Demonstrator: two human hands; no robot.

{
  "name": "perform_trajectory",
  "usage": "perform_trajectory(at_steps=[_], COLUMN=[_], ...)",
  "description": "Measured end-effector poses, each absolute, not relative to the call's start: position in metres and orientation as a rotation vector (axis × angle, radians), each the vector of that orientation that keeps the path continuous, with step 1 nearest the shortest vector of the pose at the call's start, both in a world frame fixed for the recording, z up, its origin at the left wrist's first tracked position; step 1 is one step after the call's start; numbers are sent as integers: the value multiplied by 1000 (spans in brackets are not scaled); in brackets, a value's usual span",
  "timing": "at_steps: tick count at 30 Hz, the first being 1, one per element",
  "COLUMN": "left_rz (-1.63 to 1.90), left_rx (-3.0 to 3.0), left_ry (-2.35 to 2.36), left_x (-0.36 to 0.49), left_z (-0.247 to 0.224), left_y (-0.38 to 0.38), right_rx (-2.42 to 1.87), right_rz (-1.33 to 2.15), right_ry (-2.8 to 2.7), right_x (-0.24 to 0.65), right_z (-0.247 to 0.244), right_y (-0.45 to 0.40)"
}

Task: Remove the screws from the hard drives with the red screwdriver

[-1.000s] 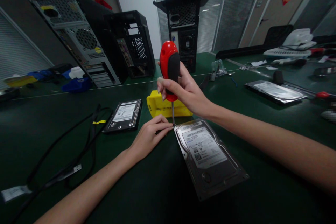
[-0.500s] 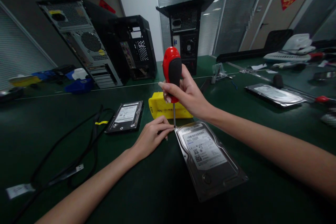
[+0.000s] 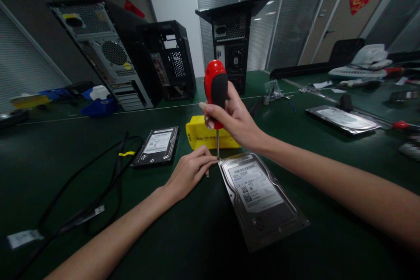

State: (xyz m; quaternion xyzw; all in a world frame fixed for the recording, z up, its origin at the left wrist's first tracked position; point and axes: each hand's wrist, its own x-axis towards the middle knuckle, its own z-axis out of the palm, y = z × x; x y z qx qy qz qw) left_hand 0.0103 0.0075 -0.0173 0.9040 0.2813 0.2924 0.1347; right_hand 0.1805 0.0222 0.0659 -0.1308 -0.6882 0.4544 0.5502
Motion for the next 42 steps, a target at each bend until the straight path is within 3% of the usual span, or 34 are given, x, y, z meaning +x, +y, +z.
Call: perform_trajectory(at_steps=[27,42], left_rz=[885,870], left_rx=[3109,2670], left_ry=[858,767], left_x=[15,8], left_z=[-17,-17], left_y=[2,9], right_rx=[-281,-295], right_rz=[1090,1135], right_ry=[-1590,-1564], right_x=[178,180], right_z=[63,67], right_y=[22,23])
